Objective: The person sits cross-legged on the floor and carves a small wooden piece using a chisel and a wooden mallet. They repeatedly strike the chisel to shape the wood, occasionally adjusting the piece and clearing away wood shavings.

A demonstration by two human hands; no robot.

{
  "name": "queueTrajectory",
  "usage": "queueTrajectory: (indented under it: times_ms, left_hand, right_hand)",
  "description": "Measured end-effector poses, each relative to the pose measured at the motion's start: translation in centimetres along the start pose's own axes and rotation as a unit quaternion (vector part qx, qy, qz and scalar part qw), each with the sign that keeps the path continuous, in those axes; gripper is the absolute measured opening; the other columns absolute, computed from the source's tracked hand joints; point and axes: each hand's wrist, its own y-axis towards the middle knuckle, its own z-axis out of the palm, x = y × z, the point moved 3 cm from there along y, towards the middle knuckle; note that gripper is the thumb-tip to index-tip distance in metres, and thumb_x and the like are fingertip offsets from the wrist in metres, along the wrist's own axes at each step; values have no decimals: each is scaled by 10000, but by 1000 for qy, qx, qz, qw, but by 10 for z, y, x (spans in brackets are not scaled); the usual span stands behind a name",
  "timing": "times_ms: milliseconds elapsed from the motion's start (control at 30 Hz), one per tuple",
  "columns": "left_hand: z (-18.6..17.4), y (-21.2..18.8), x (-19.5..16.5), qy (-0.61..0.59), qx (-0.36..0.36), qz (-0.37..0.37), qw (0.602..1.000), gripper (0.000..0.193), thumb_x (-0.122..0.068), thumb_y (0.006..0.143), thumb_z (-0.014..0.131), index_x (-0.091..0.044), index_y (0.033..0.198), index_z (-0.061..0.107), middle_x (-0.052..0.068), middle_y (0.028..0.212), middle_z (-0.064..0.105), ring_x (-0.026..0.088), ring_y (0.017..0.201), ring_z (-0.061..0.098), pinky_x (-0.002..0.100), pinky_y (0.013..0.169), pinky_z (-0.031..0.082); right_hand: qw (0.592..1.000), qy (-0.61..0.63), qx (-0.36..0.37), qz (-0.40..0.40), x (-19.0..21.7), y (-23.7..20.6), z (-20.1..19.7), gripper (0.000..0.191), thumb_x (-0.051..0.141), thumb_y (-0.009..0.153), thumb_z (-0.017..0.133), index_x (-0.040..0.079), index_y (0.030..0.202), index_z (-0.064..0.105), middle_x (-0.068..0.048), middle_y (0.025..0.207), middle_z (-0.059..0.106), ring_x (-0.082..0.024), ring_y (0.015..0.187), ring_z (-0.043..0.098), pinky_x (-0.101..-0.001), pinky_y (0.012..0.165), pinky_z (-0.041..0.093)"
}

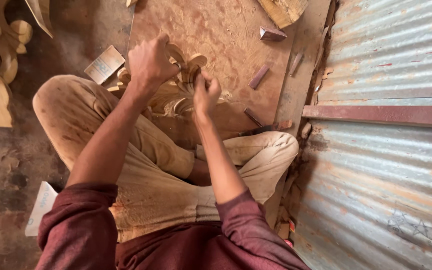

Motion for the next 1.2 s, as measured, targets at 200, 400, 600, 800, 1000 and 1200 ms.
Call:
queueTrajectory:
  times_ms: [200, 400, 600, 800, 1000, 1200]
  left_hand:
    - [8, 2, 3, -3, 23, -2, 1000, 408, -365, 747, 903, -62, 943, 712, 54, 640, 662, 152, 490, 574, 359, 397, 444]
    - [6, 2, 6, -5, 8, -19, 1000, 424, -418, 800, 923, -76, 912, 699, 50, 644, 650, 164, 476, 579, 375, 382, 432]
    - [1, -1, 3, 3, -23, 21, 1000, 547, -536, 707, 963, -79, 839, 693, 56, 627, 636, 149, 479, 500, 356, 412, 397]
    - [8, 4, 3, 10, 47, -42, 998, 614, -619, 731, 923, -80, 937, 714, 30, 601, 638, 109, 424, 483, 357, 353, 369]
    - [6, 1, 0, -12, 18, -9, 1000, 556, -520, 720, 939, -58, 940, 721, 46, 612, 649, 105, 437, 500, 319, 376, 385]
    - [5, 1, 2, 1, 41, -34, 999, 370, -367, 797, 885, -76, 957, 722, 28, 601, 646, 110, 426, 503, 329, 352, 376]
  right_hand:
    - [989, 74, -8, 127, -2, -6, -2, 190, 80, 1025, 648, -33, 1173, 687, -195, 1004, 625, -295, 927, 474, -480, 850, 345]
    - [1000, -3, -14, -5, -1, -4, -5, 160, 101, 993, 682, -5, 1105, 725, -66, 1081, 729, -105, 980, 663, -281, 873, 522]
    - [990, 68, 9, 121, -15, -2, -9, 159, 100, 977, 682, 28, 1109, 732, -17, 852, 643, -70, 658, 493, -230, 556, 416]
    - [984, 108, 21, 143, -10, 6, -5, 153, 63, 976, 688, 1, 1105, 740, 3, 791, 638, -68, 665, 523, -235, 584, 437]
    - [983, 76, 21, 169, -11, 3, -9, 142, 124, 976, 658, 59, 1083, 725, 34, 816, 630, -66, 714, 540, -246, 637, 451]
    - [983, 91, 50, 149, 3, 15, 7, 109, 132, 965, 635, 55, 993, 707, 30, 775, 582, -70, 682, 477, -266, 632, 401]
